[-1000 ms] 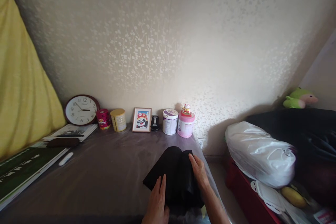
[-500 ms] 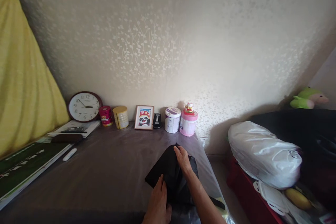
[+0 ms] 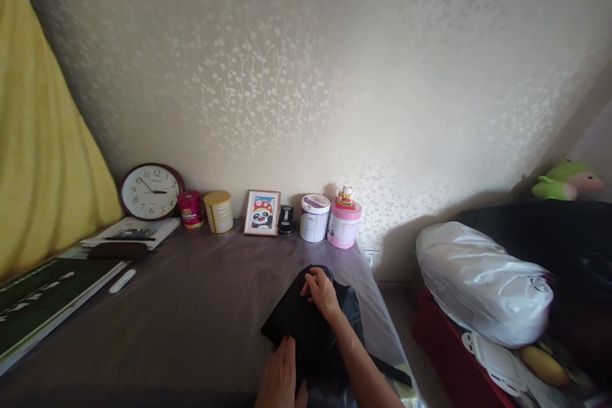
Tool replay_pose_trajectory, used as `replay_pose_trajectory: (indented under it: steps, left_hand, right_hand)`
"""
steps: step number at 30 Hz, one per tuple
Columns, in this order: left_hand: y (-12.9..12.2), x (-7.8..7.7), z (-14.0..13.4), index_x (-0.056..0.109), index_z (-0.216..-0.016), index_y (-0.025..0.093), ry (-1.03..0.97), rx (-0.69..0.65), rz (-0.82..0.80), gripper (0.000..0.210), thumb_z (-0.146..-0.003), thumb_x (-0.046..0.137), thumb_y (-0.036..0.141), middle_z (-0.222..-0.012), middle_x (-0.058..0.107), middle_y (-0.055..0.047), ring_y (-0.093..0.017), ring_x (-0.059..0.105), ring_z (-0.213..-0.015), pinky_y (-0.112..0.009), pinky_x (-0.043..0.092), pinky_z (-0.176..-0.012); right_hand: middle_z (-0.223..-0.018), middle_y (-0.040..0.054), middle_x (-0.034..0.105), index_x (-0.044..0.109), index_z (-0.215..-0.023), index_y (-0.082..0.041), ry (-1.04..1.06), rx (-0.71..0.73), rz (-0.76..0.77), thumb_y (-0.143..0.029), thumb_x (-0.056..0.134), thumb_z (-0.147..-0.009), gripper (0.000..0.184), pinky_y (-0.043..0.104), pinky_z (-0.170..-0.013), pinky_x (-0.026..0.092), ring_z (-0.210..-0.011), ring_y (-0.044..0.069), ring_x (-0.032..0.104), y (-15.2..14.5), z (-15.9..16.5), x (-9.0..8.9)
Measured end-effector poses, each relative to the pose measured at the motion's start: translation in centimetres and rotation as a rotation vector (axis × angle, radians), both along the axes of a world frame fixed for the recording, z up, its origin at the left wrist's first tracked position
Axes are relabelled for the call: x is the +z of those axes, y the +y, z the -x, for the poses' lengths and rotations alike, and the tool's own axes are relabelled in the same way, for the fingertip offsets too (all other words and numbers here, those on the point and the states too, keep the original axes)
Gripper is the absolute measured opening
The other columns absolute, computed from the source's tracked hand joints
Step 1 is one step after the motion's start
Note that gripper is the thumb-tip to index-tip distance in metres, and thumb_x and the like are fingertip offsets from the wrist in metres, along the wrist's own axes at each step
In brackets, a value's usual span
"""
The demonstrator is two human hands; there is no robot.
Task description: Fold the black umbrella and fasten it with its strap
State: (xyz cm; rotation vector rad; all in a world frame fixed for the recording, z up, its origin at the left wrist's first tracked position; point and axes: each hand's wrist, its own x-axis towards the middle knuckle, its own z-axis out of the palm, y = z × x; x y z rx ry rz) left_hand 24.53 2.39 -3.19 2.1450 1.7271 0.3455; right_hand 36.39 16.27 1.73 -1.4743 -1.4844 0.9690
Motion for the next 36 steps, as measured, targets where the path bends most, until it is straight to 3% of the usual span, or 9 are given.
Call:
replay_pose_trajectory:
  steps: [3, 6, 10, 13, 19, 24, 29, 34, 36]
  left_hand:
    - [-0.8, -1.7, 0.2, 0.043, -0.127, 0.007, 0.043, 0.086, -0.214, 0.052, -0.076, 0.044, 0.019, -0.13, 0.05, -0.017, -0.025, 0.047, -0.121, -0.035, 0.043, -0.098]
    - [-0.8, -1.9, -0.9, 0.05, -0.122, 0.016, 0.139, 0.066, -0.389, 0.055, -0.068, 0.047, 0.009, -0.132, 0.05, -0.012, -0.026, 0.047, -0.121, -0.039, 0.043, -0.099]
    - [0.4, -1.4, -2.4, 0.027, -0.137, 0.023, 0.242, -0.045, -0.478, 0.081, -0.062, 0.041, -0.003, -0.145, 0.031, -0.006, -0.026, 0.031, -0.132, -0.044, 0.036, -0.104]
    - [1.4, -2.2, -2.5, 0.017, -0.139, 0.022, 0.275, -0.092, -0.445, 0.086, -0.061, 0.041, -0.005, -0.144, 0.031, -0.007, -0.027, 0.03, -0.132, -0.044, 0.038, -0.103]
    - [2.3, -4.7, -2.2, 0.005, -0.14, 0.023, 0.27, 0.011, -0.566, 0.079, -0.073, 0.033, -0.008, -0.141, 0.038, -0.008, -0.022, 0.039, -0.127, -0.032, 0.044, -0.098]
    - [2.4, -4.1, -2.3, 0.014, -0.139, 0.022, 0.234, 0.02, -0.431, 0.075, -0.072, 0.03, -0.008, -0.144, 0.033, -0.007, -0.02, 0.039, -0.127, -0.032, 0.042, -0.1]
    - [2.3, -1.6, -2.3, 0.021, -0.138, 0.017, 0.196, 0.024, -0.155, 0.081, -0.061, 0.03, -0.009, -0.147, 0.023, -0.008, -0.021, 0.03, -0.133, -0.033, 0.035, -0.104]
    - [2.6, -0.8, -2.2, 0.016, -0.139, 0.012, 0.164, 0.07, -0.009, 0.085, -0.058, 0.034, -0.006, -0.145, 0.03, -0.012, -0.022, 0.032, -0.132, -0.033, 0.033, -0.104]
    - [2.7, -0.7, -2.1, 0.015, -0.139, 0.01, 0.173, 0.077, 0.008, 0.088, -0.056, 0.039, -0.005, -0.143, 0.034, -0.013, -0.023, 0.034, -0.13, -0.032, 0.032, -0.104]
  right_hand:
    - [-0.067, -0.0005, 0.067, 0.054, -0.105, -0.017, -0.123, 0.105, -0.09, -0.031, 0.041, -0.084, 0.028, 0.021, -0.048, 0.046, -0.062, 0.014, 0.063, -0.6, 0.0, 0.4]
    - [-0.073, -0.0009, 0.07, 0.057, -0.101, -0.02, -0.26, 0.173, -0.2, -0.028, 0.039, -0.087, 0.025, 0.023, -0.062, 0.047, -0.067, 0.014, 0.063, -1.4, -0.1, 0.9]
    - [-0.077, -0.0018, 0.071, 0.062, -0.098, -0.023, -0.407, 0.265, -0.296, -0.025, 0.039, -0.089, 0.025, 0.025, -0.074, 0.045, -0.078, 0.014, 0.063, -2.7, -0.3, 1.2]
    - [-0.078, -0.0023, 0.071, 0.065, -0.093, -0.025, -0.48, 0.334, -0.385, -0.025, 0.042, -0.09, 0.023, 0.024, -0.077, 0.044, -0.084, 0.014, 0.06, -3.6, -0.6, 0.8]
    - [-0.093, 0.0, 0.071, 0.067, -0.092, -0.024, -0.5, 0.373, -0.544, -0.023, 0.044, -0.09, 0.023, 0.031, -0.095, 0.036, -0.104, 0.017, 0.055, -2.6, -1.9, -0.8]
    - [-0.101, 0.0005, 0.069, 0.067, -0.096, -0.025, -0.547, 0.294, -0.53, -0.022, 0.04, -0.092, 0.027, 0.042, -0.106, 0.022, -0.115, 0.018, 0.05, 1.1, -2.9, -1.7]
    - [-0.109, 0.0025, 0.066, 0.066, -0.099, -0.024, -0.548, 0.197, -0.43, -0.023, 0.038, -0.092, 0.029, 0.032, -0.097, 0.036, -0.109, 0.016, 0.055, 4.2, -3.8, -1.1]
    - [-0.113, 0.0083, 0.063, 0.061, -0.109, -0.02, -0.529, 0.013, -0.481, -0.025, 0.034, -0.093, 0.031, 0.038, -0.099, 0.034, -0.109, 0.02, 0.054, 1.6, -4.4, -0.1]
    - [-0.106, 0.0059, 0.066, 0.061, -0.107, -0.022, -0.485, 0.115, -0.553, -0.026, 0.034, -0.093, 0.031, 0.036, -0.099, 0.036, -0.105, 0.018, 0.055, -0.5, -4.3, -0.1]
